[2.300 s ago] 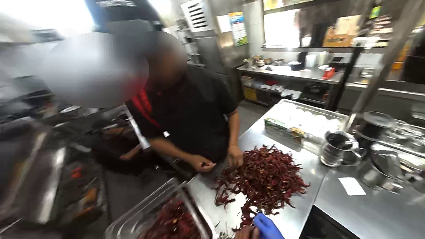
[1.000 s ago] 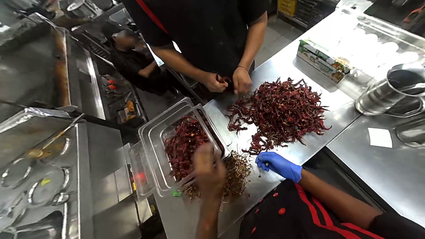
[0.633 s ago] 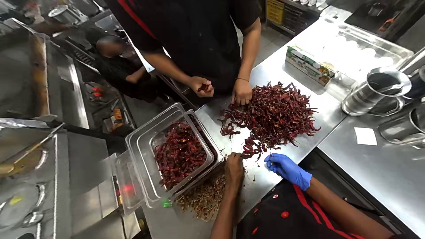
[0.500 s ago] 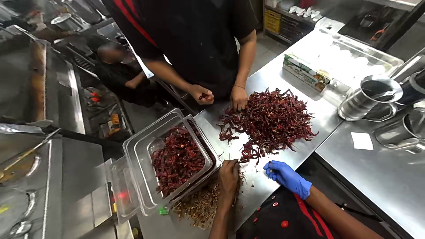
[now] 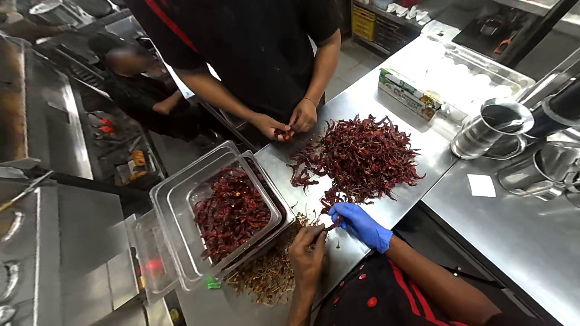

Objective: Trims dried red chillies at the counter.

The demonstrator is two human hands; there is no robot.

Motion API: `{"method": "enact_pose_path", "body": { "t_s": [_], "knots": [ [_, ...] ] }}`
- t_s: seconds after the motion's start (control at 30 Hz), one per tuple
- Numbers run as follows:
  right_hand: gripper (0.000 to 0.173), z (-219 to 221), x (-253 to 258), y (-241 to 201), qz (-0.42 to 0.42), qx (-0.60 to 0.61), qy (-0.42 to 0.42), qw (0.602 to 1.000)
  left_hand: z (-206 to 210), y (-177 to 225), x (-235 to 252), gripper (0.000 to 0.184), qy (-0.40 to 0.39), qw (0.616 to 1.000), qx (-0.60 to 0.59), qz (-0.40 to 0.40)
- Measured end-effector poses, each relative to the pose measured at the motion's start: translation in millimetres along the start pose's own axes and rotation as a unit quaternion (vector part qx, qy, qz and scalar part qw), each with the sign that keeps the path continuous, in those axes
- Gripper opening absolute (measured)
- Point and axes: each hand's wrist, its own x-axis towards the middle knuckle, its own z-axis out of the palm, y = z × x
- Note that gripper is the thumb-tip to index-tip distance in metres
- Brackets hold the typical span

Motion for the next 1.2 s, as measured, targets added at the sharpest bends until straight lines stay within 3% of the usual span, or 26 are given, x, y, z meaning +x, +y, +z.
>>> {"method": "enact_pose_path", "body": {
  "t_s": [0.1,0.3,0.4,0.53,0.67,0.77,0.83,0.9,1.0,1.07,1.1,1.2],
  "knots": [
    [0.037,0,2,-22,-0.005,-0.017,0.019,1.000,-9,4,0,0.018,0.018,0.999,0.027,0.010],
    [0.032,-7,13,-32,0.023,-0.059,-0.047,0.997,-19,18,1,0.022,0.059,0.991,-0.095,-0.073],
    [0.027,-2,2,-27,0.031,-0.076,-0.059,0.995,-21,20,-1,0.024,0.089,0.989,-0.088,-0.078],
    [0.024,-1,4,-26,0.029,-0.002,-0.083,0.996,-32,23,-1,0.033,0.124,0.986,-0.091,-0.068],
    [0.019,-10,-2,-29,0.020,0.144,-0.146,0.979,-77,40,18,0.021,0.199,0.980,0.015,-0.004],
    [0.018,-13,-3,-35,0.012,0.174,-0.179,0.968,-117,29,48,0.025,0.261,0.957,0.130,0.004],
    [0.019,-9,-5,-37,0.006,0.160,-0.184,0.970,-132,18,60,0.043,0.227,0.934,0.274,-0.023],
    [0.021,4,-5,-41,-0.013,0.095,-0.169,0.981,-128,26,60,0.055,0.183,0.924,0.337,0.003],
    [0.021,16,-8,-47,-0.038,-0.028,-0.124,0.991,-75,65,35,0.049,0.032,0.966,0.246,0.068],
    [0.023,19,-4,-45,-0.033,-0.060,-0.101,0.993,-39,84,17,0.048,-0.066,0.979,0.187,0.045],
    [0.023,20,-3,-44,-0.029,-0.064,-0.087,0.994,-26,87,11,0.048,-0.087,0.981,0.175,0.016],
    [0.025,22,-4,-39,-0.027,-0.055,-0.066,0.996,-11,81,2,0.034,-0.036,0.987,0.149,-0.045]
  ]
}}
